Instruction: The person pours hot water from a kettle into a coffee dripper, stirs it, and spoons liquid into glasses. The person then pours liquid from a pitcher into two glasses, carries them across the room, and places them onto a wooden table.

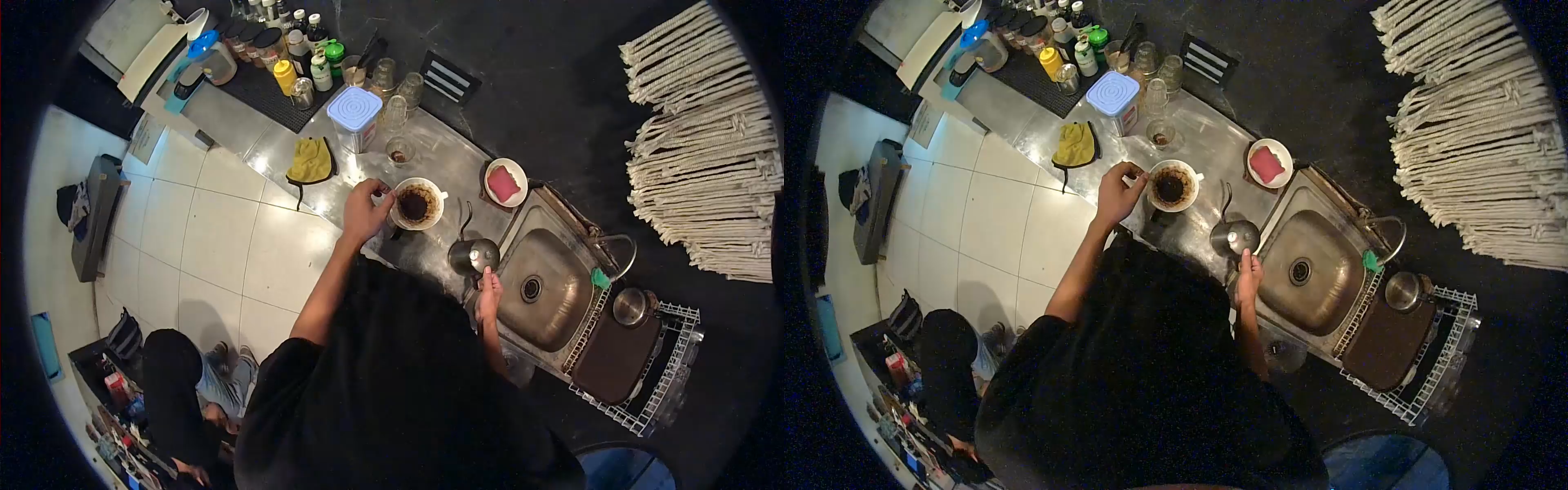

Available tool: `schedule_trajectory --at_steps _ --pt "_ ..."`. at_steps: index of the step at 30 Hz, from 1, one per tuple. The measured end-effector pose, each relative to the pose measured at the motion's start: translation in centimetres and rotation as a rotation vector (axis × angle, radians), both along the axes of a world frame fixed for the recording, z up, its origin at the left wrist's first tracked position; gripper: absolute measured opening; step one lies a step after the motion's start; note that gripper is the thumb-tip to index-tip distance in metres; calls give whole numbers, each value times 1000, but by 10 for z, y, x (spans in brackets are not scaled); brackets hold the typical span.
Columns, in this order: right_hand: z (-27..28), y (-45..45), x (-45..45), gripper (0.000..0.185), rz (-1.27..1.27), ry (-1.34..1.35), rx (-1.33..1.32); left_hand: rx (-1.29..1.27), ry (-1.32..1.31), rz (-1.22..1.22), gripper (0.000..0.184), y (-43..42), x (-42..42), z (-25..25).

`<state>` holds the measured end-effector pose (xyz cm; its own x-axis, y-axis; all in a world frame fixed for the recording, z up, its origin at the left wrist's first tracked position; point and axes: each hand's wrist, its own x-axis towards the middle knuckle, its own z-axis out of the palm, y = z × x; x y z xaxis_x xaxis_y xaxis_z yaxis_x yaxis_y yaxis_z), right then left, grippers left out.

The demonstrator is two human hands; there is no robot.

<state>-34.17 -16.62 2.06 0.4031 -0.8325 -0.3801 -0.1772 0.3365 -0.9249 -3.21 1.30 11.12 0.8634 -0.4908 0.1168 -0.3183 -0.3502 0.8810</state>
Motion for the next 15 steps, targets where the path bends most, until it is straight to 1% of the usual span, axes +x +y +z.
schedule_trajectory --at_steps 1,4,7,9,11,13,14,15 --pt "1 -5 -2 35 -29 -52 10 -1 5 7 26 1 0 1" --pt "18 -14 -4 28 23 -82 -7 -20 80 44 26 3 -2 7" --pt "58 -21 2 25 64 -95 -8 40 101 41 25 4 -5 1" --pt "73 -30 5 28 127 -105 -46 24 68 48 24 2 -8 -3" --pt "91 -38 9 29 176 -138 -101 -32 -24 122 23 -2 -11 -14" --pt "116 -48 17 32 369 -35 -209 -31 25 109 24 -5 -12 -22" --pt "123 -52 22 36 397 39 -246 -72 77 96 24 -7 -12 -26" --pt "132 -54 27 36 403 39 -251 -112 128 84 25 -8 -13 -28"
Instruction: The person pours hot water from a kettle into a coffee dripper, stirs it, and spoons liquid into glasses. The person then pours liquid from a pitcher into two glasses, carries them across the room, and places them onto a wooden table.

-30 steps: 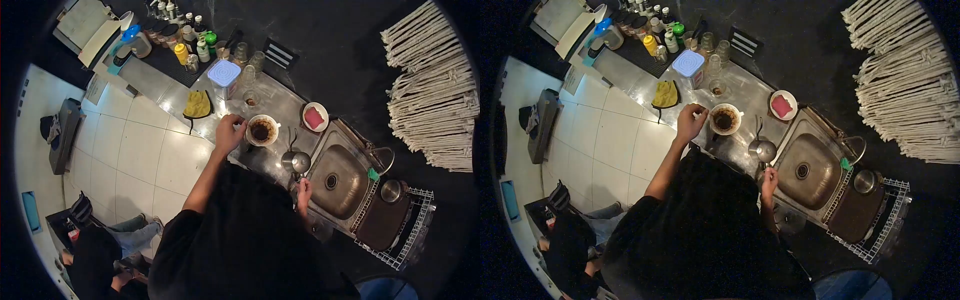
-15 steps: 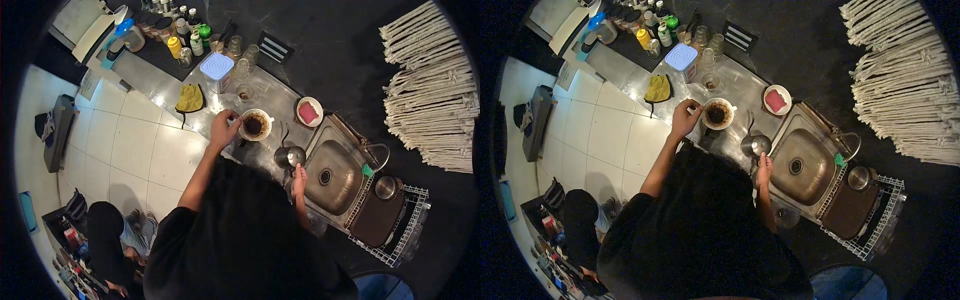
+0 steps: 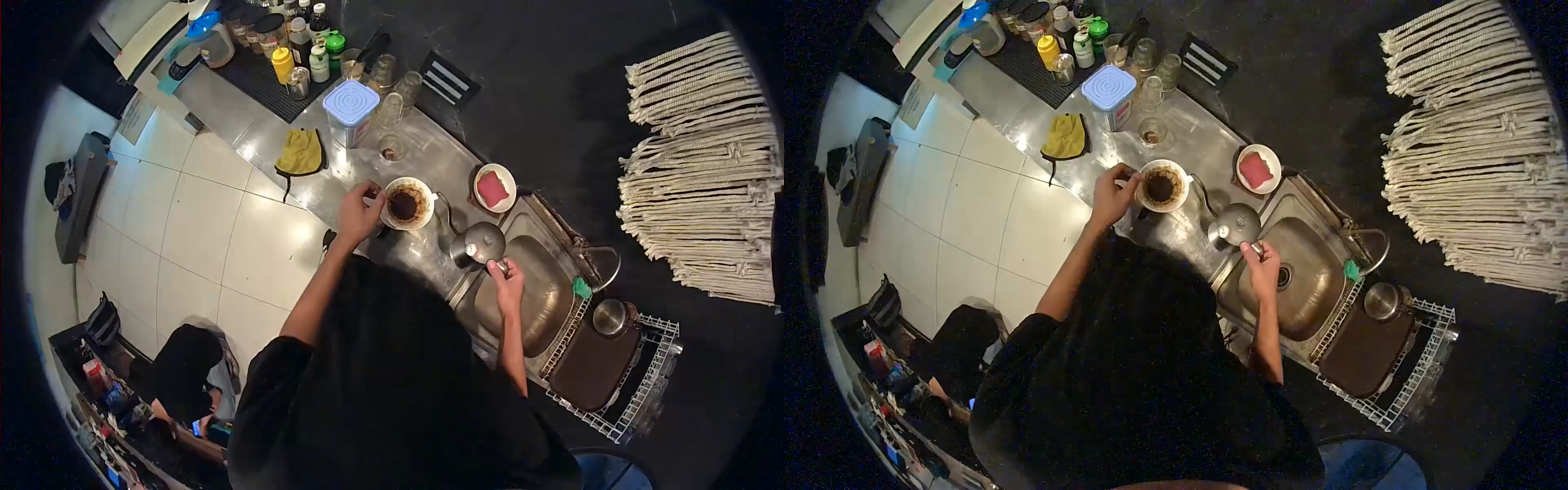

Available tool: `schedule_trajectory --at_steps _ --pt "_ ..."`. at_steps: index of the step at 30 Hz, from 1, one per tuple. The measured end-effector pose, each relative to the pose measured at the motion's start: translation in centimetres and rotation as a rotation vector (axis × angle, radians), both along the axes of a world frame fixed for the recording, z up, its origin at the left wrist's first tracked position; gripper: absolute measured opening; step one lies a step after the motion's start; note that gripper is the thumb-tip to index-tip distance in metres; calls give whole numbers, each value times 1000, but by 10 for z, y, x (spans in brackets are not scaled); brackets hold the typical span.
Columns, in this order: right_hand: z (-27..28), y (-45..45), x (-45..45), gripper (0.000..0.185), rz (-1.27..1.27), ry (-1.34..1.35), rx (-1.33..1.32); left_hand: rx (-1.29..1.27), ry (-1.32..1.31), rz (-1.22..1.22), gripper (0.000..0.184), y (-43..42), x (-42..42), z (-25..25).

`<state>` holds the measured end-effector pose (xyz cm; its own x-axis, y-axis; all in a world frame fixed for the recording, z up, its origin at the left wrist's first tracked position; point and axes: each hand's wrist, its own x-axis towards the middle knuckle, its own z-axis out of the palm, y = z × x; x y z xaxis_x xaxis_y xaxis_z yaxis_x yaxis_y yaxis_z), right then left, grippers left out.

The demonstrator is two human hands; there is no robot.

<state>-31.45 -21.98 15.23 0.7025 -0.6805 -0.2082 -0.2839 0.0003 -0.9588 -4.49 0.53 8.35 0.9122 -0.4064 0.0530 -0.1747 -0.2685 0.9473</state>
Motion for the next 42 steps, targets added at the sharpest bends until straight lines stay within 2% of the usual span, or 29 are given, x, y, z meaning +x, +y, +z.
schedule_trajectory --at_steps 2,7,16,18,22,29,32,34,42 --pt "20 -1 11 34 89 94 -85 19 -9 7 25 -1 -1 5" --pt "67 5 41 32 161 136 -180 -29 46 49 26 -4 -4 5" --pt "94 17 72 33 273 199 -377 -66 41 97 26 -8 -6 6" --pt "102 23 79 35 274 240 -460 -41 121 54 23 -6 -5 14" --pt "103 23 85 36 284 289 -521 -71 137 37 24 -6 -4 13" --pt "106 27 93 35 303 214 -523 -160 120 44 24 -7 -3 3" --pt "105 26 94 36 320 287 -562 -170 130 27 23 -7 -1 -2" --pt "108 30 95 36 301 192 -534 -175 115 35 23 -7 -2 -3" --pt "107 27 91 39 356 215 -503 -242 167 25 23 -6 -1 -5"
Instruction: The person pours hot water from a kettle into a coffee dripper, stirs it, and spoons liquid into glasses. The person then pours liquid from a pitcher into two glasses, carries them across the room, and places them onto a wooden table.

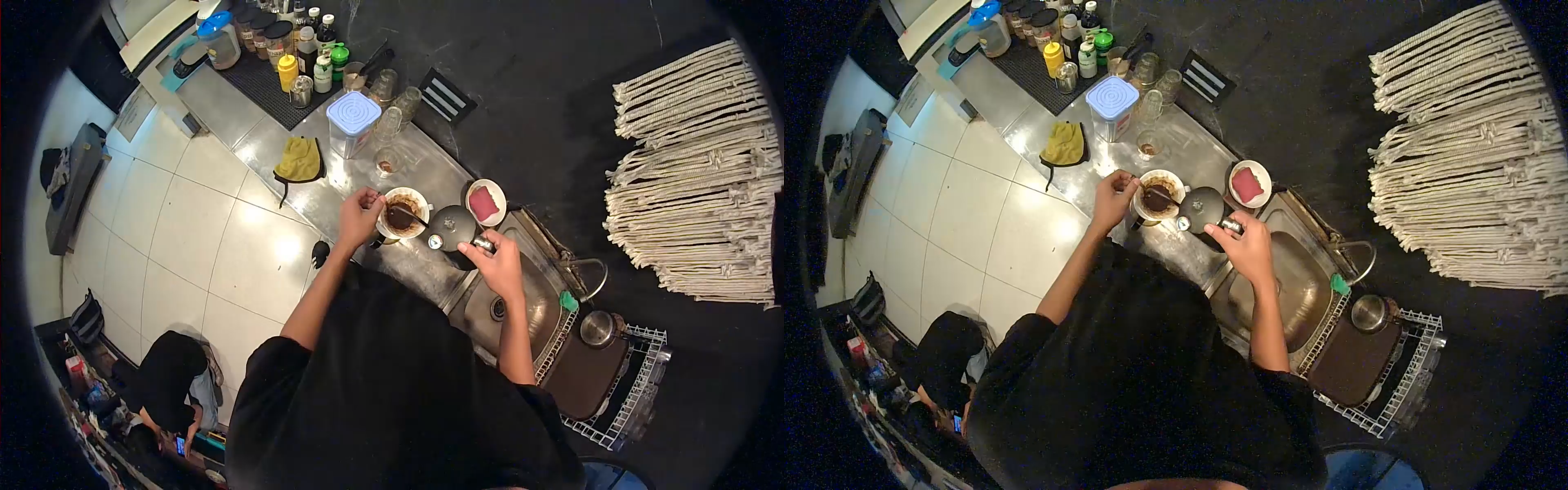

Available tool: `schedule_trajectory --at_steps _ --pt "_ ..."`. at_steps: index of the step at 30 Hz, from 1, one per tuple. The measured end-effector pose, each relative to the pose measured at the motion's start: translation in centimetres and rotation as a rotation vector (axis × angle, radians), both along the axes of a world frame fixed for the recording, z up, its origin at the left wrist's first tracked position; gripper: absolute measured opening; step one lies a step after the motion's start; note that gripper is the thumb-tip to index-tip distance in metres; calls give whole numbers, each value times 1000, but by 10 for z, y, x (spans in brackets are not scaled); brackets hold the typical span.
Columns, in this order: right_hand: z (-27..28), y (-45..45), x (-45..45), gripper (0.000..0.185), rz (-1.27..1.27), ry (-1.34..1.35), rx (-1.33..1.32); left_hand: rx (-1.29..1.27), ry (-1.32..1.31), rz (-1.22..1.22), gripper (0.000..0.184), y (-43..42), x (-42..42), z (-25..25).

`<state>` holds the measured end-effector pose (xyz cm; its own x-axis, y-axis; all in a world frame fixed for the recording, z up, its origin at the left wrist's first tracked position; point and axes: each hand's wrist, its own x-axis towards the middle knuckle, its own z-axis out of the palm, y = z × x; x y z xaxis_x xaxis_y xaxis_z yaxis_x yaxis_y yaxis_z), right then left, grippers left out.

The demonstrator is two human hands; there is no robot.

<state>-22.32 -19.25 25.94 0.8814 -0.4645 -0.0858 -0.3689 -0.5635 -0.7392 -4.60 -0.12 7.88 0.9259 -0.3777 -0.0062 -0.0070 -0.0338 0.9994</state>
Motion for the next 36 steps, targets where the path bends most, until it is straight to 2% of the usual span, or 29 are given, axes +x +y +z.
schedule_trajectory --at_steps 14,18,21,23,26,28,30,36 --pt "25 -1 -13 35 32 102 -36 85 7 -2 24 4 -4 -2" --pt "17 -11 -17 40 -5 80 -89 64 17 -27 24 8 -9 -3" --pt "18 -10 -15 39 -45 39 -105 -28 93 -62 34 10 -11 -20" --pt "19 -11 -12 39 -68 16 -106 -16 243 -138 45 14 -10 -27" --pt "16 -12 -8 37 -92 38 -109 55 88 -191 50 13 -13 -54" --pt "14 -11 -5 37 -97 13 -124 89 138 -215 54 14 -15 -49" --pt "13 -9 -2 37 -94 -11 -103 119 16 -250 54 15 -14 -53" --pt "9 -8 3 41 -106 -1 -64 190 51 -233 51 7 -17 -52"
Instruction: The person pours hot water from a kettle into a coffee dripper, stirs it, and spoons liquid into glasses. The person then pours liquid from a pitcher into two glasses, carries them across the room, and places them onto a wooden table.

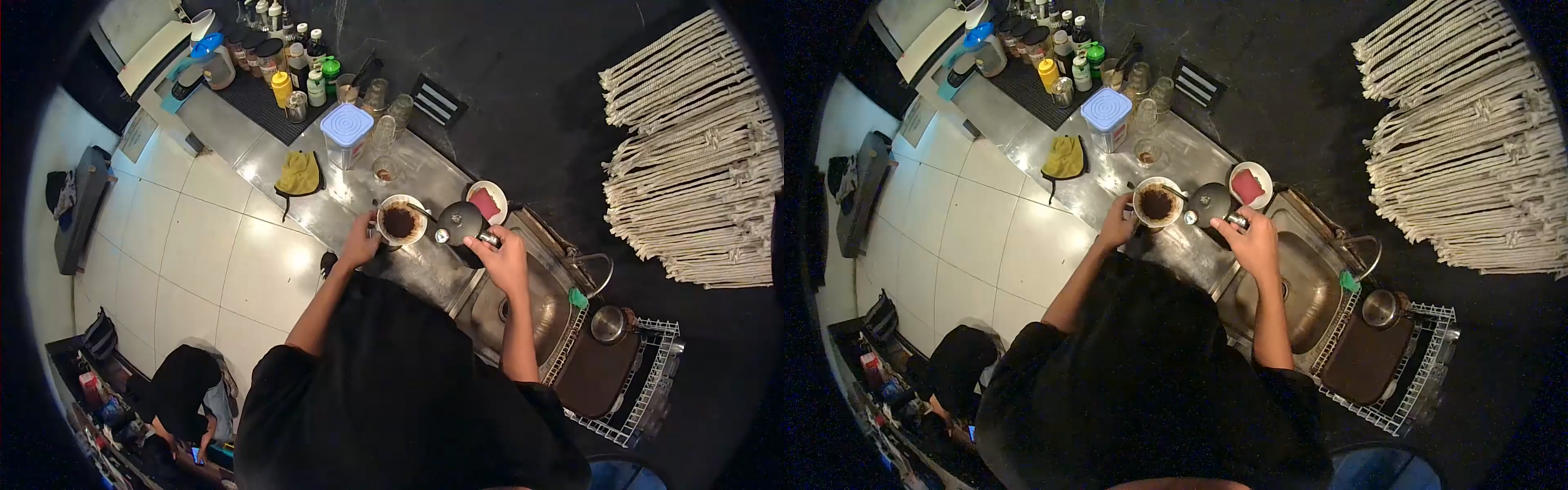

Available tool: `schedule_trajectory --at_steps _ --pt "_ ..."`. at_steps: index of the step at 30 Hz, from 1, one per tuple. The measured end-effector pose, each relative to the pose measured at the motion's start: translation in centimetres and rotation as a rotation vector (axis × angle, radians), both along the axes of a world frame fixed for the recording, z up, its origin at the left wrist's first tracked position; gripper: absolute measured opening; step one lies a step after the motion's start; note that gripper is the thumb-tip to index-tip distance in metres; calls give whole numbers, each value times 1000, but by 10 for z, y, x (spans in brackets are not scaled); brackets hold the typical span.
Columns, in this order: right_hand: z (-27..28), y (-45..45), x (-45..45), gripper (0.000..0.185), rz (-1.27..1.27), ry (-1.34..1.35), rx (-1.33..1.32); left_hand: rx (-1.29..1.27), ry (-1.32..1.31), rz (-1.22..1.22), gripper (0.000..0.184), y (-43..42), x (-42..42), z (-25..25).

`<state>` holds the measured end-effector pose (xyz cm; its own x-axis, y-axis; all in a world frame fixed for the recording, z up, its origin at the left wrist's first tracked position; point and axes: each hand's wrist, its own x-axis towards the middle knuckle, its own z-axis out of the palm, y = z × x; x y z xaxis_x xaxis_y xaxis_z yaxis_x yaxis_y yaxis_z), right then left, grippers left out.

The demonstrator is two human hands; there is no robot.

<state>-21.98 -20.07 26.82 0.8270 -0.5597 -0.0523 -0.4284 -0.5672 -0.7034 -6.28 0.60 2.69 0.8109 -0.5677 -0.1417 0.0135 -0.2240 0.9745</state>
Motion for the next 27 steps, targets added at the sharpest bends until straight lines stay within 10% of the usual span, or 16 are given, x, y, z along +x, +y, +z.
schedule_trajectory --at_steps 27 --pt "1 3 2 38 39 20 41 217 -139 -176 55 -11 14 -45"
